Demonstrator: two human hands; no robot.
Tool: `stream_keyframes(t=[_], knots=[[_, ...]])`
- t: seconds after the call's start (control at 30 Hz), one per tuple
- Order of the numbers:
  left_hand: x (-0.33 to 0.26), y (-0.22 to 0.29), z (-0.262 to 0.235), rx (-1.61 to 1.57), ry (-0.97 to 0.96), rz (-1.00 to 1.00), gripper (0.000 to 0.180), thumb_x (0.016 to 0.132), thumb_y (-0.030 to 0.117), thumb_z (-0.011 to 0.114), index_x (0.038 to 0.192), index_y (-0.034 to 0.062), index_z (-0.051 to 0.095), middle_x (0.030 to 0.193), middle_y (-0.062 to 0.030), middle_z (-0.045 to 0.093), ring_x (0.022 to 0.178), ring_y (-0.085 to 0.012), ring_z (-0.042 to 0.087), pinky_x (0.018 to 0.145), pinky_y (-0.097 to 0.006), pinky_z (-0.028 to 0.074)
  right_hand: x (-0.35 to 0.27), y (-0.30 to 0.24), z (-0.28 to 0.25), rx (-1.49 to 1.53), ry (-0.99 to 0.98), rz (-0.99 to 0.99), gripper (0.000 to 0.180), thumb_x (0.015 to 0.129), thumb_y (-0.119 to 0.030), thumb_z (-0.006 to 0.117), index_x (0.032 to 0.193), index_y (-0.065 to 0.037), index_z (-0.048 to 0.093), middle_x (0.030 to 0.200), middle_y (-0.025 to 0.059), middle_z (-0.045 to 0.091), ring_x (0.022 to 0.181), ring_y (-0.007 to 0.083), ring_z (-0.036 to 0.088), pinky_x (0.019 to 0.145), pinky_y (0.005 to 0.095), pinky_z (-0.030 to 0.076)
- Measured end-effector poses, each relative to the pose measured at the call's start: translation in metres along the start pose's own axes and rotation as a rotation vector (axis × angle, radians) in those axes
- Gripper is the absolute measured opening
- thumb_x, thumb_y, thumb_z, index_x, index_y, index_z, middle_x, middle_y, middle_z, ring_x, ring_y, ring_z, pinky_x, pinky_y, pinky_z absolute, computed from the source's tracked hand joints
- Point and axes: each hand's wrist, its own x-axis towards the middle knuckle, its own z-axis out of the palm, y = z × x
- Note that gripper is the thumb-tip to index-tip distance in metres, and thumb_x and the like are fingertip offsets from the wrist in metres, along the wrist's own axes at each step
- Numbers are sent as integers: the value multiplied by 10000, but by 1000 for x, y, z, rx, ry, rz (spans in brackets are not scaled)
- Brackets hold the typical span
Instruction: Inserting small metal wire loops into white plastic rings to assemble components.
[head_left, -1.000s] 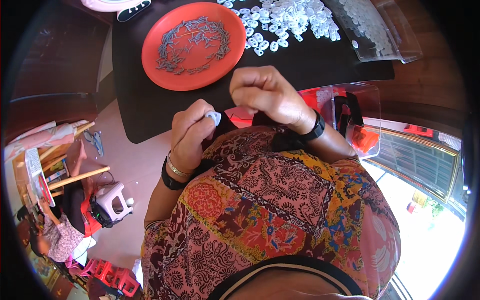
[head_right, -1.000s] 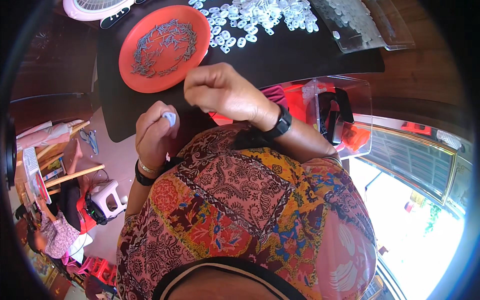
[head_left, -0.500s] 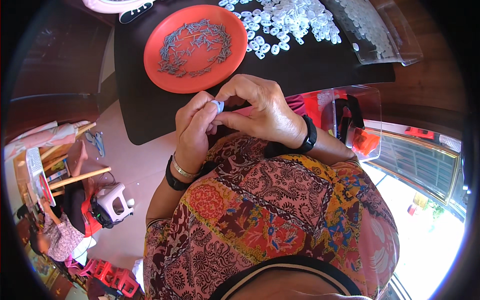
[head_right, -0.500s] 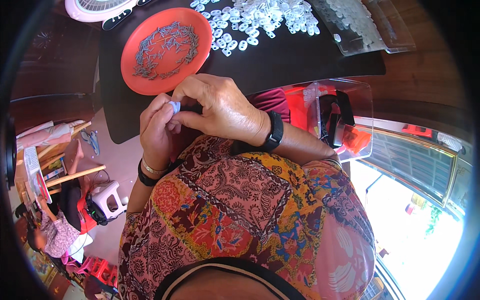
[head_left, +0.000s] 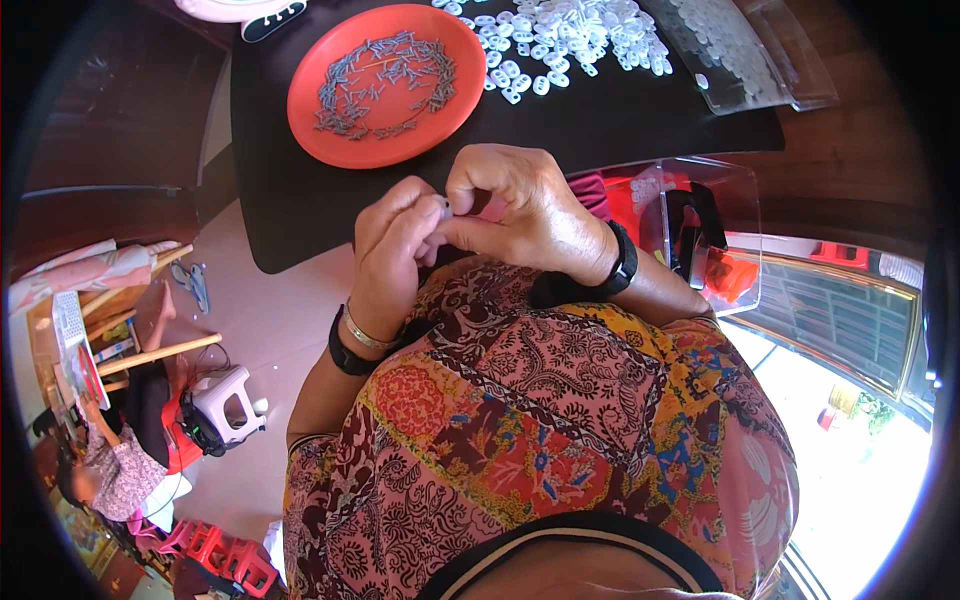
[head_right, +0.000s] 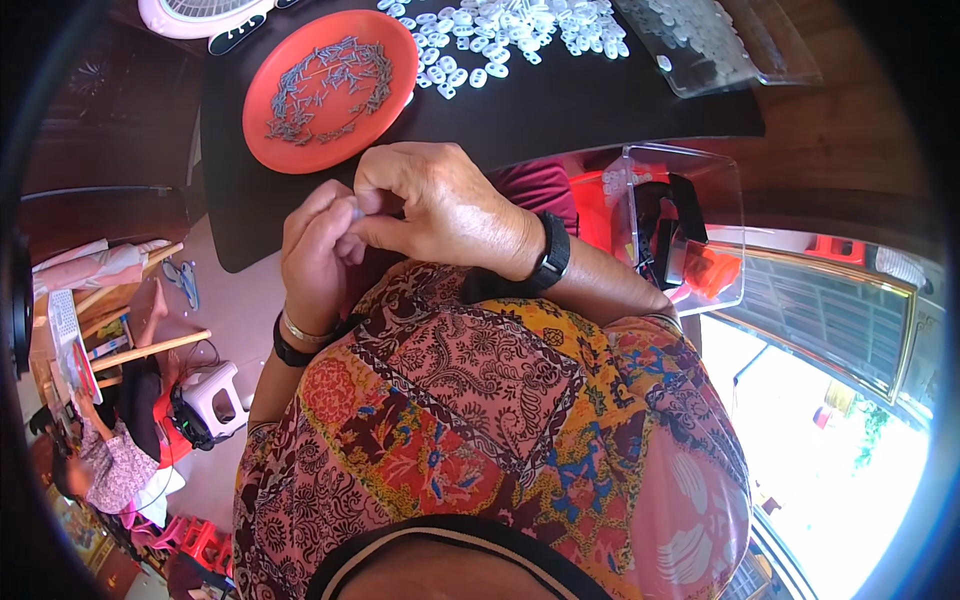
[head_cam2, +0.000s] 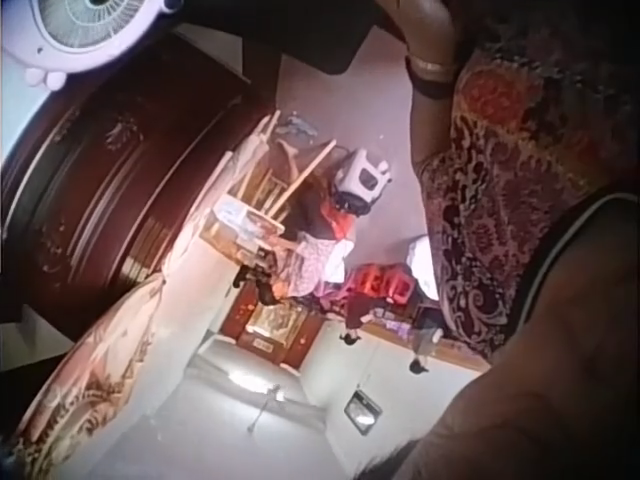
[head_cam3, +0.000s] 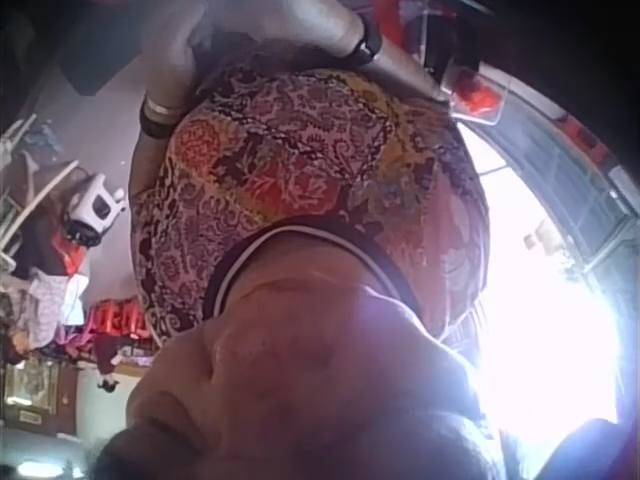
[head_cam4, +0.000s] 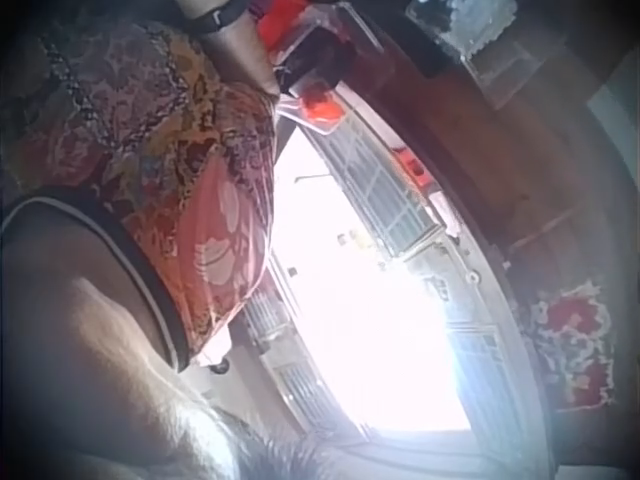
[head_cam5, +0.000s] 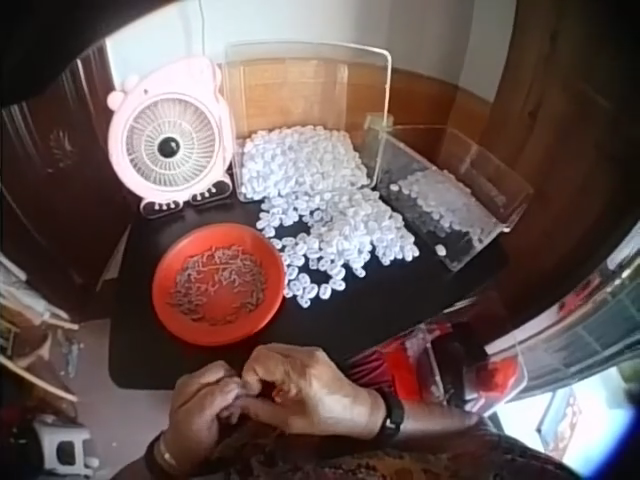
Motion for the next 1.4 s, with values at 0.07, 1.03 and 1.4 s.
stream_keyframes(t=[0.07,1.03,1.4], knots=[[-1,3,4,36,2,36,237,904,181,483,726,27,510,608,29,416,532,-40,337,477,-217,269,-3,-5,1,13,55,-70,267,681,-92,780,835,-53,565,734,70,591,674,220,638,574,313,504],[10,8,1,89,-209,327,282,948,211,460,776,-9,496,646,-36,483,537,-87,434,497,-224,335,3,-5,-12,-37,125,-254,299,652,-204,852,784,-75,617,713,40,634,648,195,637,539,287,489],[16,1,-7,117,-207,381,323,965,252,449,813,-21,527,704,-48,538,586,-84,447,556,-232,357,2,-4,-13,102,75,-228,287,673,-103,840,870,-60,636,803,42,657,745,159,636,643,271,491]])
